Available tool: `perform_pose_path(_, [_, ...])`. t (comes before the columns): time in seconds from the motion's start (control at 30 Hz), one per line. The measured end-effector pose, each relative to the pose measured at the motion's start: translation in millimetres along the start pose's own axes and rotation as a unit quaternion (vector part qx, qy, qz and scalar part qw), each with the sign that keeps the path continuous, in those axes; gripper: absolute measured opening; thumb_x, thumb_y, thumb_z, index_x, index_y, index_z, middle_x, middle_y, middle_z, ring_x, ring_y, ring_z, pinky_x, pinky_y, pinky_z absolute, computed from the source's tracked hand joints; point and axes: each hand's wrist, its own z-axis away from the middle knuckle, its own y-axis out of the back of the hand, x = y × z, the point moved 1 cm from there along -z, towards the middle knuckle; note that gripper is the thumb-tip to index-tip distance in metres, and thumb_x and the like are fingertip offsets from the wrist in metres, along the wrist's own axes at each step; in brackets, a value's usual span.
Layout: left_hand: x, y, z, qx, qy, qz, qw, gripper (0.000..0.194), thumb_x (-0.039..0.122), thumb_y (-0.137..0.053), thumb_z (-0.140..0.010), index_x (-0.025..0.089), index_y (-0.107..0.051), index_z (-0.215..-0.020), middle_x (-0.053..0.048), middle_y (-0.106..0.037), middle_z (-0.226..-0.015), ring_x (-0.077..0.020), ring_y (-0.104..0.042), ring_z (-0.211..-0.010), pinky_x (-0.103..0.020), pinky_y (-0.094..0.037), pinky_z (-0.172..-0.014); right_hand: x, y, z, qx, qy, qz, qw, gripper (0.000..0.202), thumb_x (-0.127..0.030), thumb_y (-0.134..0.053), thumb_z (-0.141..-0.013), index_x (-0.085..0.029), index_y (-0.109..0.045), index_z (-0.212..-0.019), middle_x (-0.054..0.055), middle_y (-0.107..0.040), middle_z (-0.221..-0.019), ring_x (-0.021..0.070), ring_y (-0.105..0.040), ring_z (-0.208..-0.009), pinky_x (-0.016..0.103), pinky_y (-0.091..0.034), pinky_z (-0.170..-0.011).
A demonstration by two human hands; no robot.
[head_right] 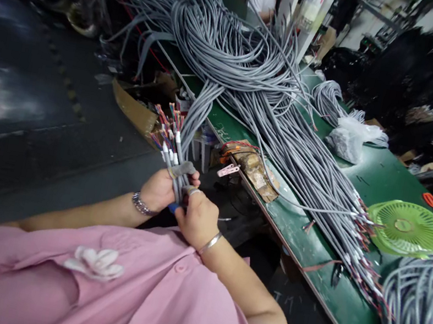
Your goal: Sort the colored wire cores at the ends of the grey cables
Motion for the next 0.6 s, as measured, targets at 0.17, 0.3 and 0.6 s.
perform_pose_path(0.17, [-3, -0.4, -1, -0.018, -0.061, -0.014, 0.998, 0.023, 0.025, -0.079, -0.059, 0.012, -0.062, -0.068, -0.001, -0.067, -0.061, -0.0158, -0.065, -0.057, -0.025, -0.053, -0.054, -2, -5, -1, 0.009, -0.019, 0.013, 1.0, 0.051, -0.028, -0.057, -0.077, -0.015, -0.049, -0.125, 0.01, -0.063, -0.1, 0.0239, -0.06, -0.084, 0.035, -0.049, -0.073])
perform_pose_path(0.3, [-7, -6.9, -1, -0.017, -0.087, -0.043, 0.995, 0.026, 0.03, -0.08, -0.06, 0.013, -0.063, -0.069, -0.002, -0.067, -0.06, -0.0177, -0.066, -0.059, -0.027, -0.053, -0.059, 3, -8, 0, 0.012, -0.028, 0.022, 0.999, 0.056, -0.026, -0.054, -0.075, -0.012, -0.045, -0.128, 0.013, -0.062, -0.103, 0.0258, -0.061, -0.085, 0.038, -0.051, -0.073])
perform_pose_path(0.6, [-16, -2.9, -10, -0.006, -0.09, -0.095, 0.991, 0.027, 0.034, -0.081, -0.061, 0.012, -0.065, -0.064, -0.005, -0.067, -0.058, -0.0182, -0.065, -0.056, -0.027, -0.051, -0.055, 8, -5, 3, 0.008, -0.025, 0.041, 0.999, 0.057, -0.022, -0.048, -0.077, -0.006, -0.039, -0.131, 0.016, -0.064, -0.1, 0.0275, -0.063, -0.077, 0.04, -0.05, -0.07])
